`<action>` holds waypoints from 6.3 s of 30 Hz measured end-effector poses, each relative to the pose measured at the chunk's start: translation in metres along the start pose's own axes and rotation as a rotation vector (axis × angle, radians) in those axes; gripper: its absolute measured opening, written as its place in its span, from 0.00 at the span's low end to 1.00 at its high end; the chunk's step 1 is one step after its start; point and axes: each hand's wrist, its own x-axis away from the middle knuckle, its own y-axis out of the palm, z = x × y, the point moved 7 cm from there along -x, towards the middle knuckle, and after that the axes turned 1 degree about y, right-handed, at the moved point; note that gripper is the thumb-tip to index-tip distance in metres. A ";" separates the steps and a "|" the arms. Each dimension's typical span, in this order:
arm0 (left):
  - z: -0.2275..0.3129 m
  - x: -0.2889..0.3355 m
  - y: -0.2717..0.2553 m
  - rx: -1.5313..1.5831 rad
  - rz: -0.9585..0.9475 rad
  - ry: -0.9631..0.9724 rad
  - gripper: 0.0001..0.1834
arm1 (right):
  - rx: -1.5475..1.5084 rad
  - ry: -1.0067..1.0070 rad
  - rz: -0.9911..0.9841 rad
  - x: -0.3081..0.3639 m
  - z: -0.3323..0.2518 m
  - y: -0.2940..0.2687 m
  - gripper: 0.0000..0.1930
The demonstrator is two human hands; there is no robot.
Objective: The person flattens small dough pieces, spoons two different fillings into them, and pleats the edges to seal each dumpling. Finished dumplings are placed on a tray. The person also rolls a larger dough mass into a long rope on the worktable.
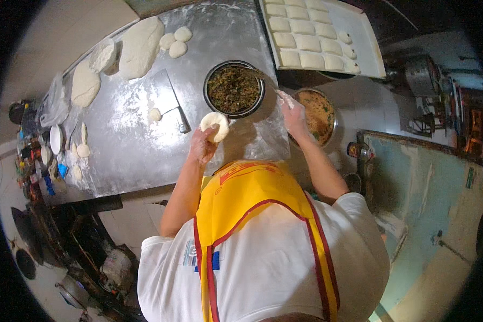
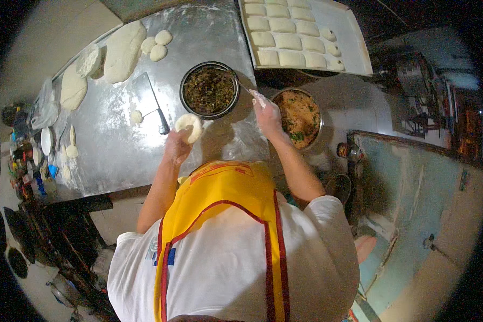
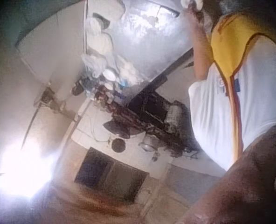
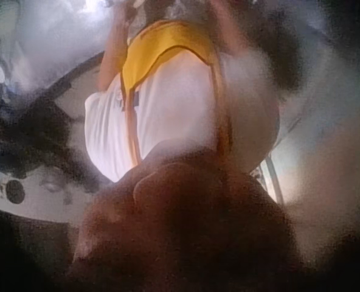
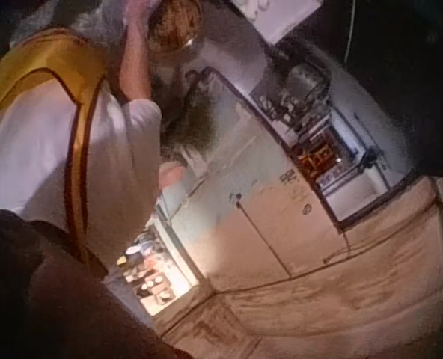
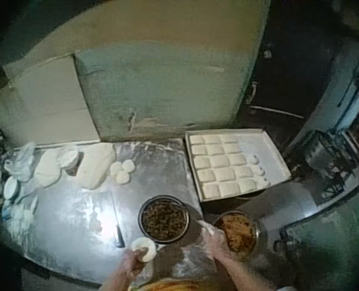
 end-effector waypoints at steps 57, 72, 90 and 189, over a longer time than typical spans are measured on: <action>0.009 -0.027 -0.001 0.077 0.166 0.059 0.18 | -0.202 0.599 -0.772 -0.061 -0.010 0.014 0.14; 0.010 -0.043 -0.011 -0.023 0.140 0.052 0.18 | 0.725 -0.245 -0.598 -0.065 -0.029 0.022 0.15; 0.035 -0.041 0.011 -0.063 0.158 0.091 0.20 | -0.229 0.620 -0.726 -0.066 -0.031 -0.020 0.16; 0.021 -0.074 0.090 -0.027 0.021 -0.002 0.22 | -0.016 -0.054 -0.500 -0.096 -0.074 0.058 0.10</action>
